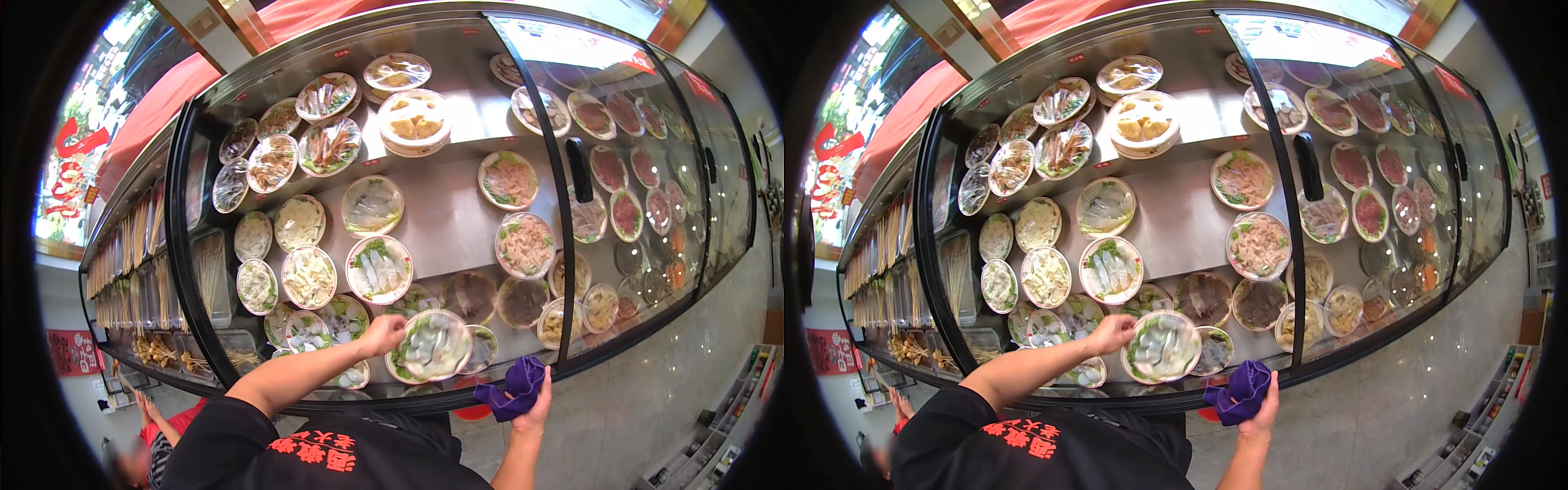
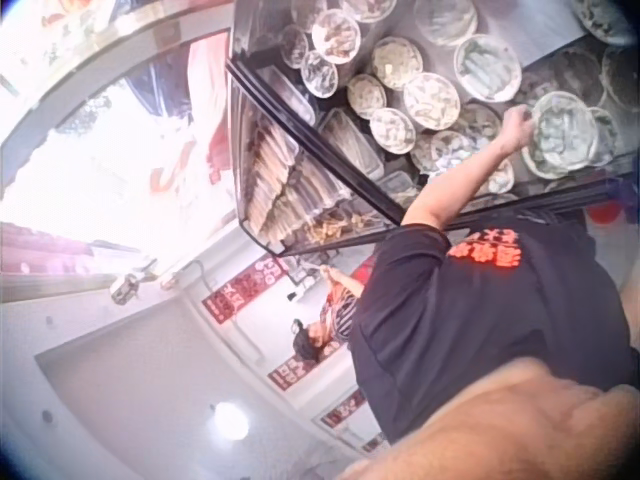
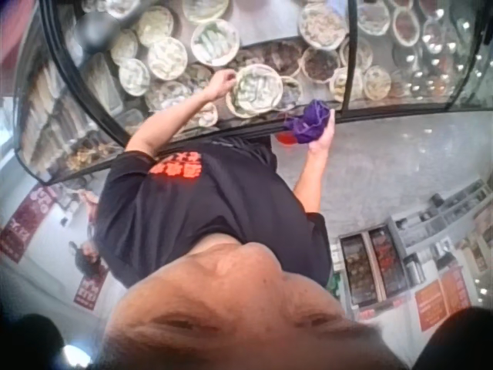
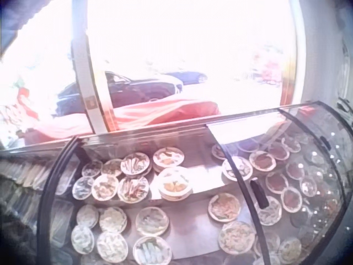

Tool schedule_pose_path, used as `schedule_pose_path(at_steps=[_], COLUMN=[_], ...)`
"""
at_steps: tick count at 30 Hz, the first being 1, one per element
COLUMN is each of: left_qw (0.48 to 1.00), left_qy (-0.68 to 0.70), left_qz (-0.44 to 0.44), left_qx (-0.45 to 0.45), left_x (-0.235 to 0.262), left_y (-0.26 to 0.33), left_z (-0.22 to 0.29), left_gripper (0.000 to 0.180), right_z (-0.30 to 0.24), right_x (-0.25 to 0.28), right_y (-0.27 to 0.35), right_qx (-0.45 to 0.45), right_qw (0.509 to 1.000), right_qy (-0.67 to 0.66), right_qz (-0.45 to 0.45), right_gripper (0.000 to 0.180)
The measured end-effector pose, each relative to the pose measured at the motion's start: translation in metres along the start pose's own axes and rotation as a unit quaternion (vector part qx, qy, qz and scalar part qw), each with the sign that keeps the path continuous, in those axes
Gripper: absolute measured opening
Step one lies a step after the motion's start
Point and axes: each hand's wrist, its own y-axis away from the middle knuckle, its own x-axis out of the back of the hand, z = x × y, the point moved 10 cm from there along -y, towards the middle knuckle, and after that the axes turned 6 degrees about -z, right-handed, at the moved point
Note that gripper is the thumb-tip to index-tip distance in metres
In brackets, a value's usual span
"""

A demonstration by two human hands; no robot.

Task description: The person wipes the interior shelves of a commercial refrigerated display case using a purple cloth, moving plates of food aside to clean the metal surfaces and then rinsing the cloth in a red bucket.

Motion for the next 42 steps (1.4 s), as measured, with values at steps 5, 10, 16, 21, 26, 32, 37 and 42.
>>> schedule_pose_path(at_steps=[5,10,16,21,26,32,37,42], left_qw=[0.944,0.876,0.832,0.804,0.826,0.831,0.852,0.879], left_qy=[0.301,0.416,0.456,0.488,0.478,0.47,0.454,0.444], left_qz=[0.132,0.243,0.312,0.334,0.275,0.273,0.232,0.15], left_qx=[-0.03,0.004,0.053,0.064,0.115,0.115,0.116,0.089], left_x=[0.061,0.05,0.008,0.003,0.0,0.001,-0.008,-0.028], left_y=[-0.062,-0.097,-0.105,-0.104,-0.076,-0.016,0.014,0.045], left_z=[0.047,0.052,0.001,-0.003,0.007,-0.034,-0.037,-0.008], left_gripper=[0.01,0.01,0.011,0.017,0.026,0.027,0.028,0.025], right_z=[0.005,0.018,0.02,0.015,-0.031,-0.037,-0.047,-0.005], right_x=[-0.004,-0.01,-0.026,-0.022,-0.033,-0.063,-0.053,-0.039], right_y=[-0.011,-0.022,-0.039,-0.125,-0.203,-0.239,-0.257,-0.213], right_qx=[-0.005,-0.028,-0.083,-0.01,0.087,0.104,0.095,-0.029], right_qw=[1.0,0.997,0.99,0.997,0.987,0.976,0.987,0.992], right_qy=[0.002,-0.029,-0.033,0.018,0.132,0.192,0.129,0.069], right_qz=[-0.015,-0.058,-0.105,-0.078,-0.015,0.002,-0.016,-0.101], right_gripper=[0.041,0.036,0.036,0.029,0.03,0.041,0.031,0.04])
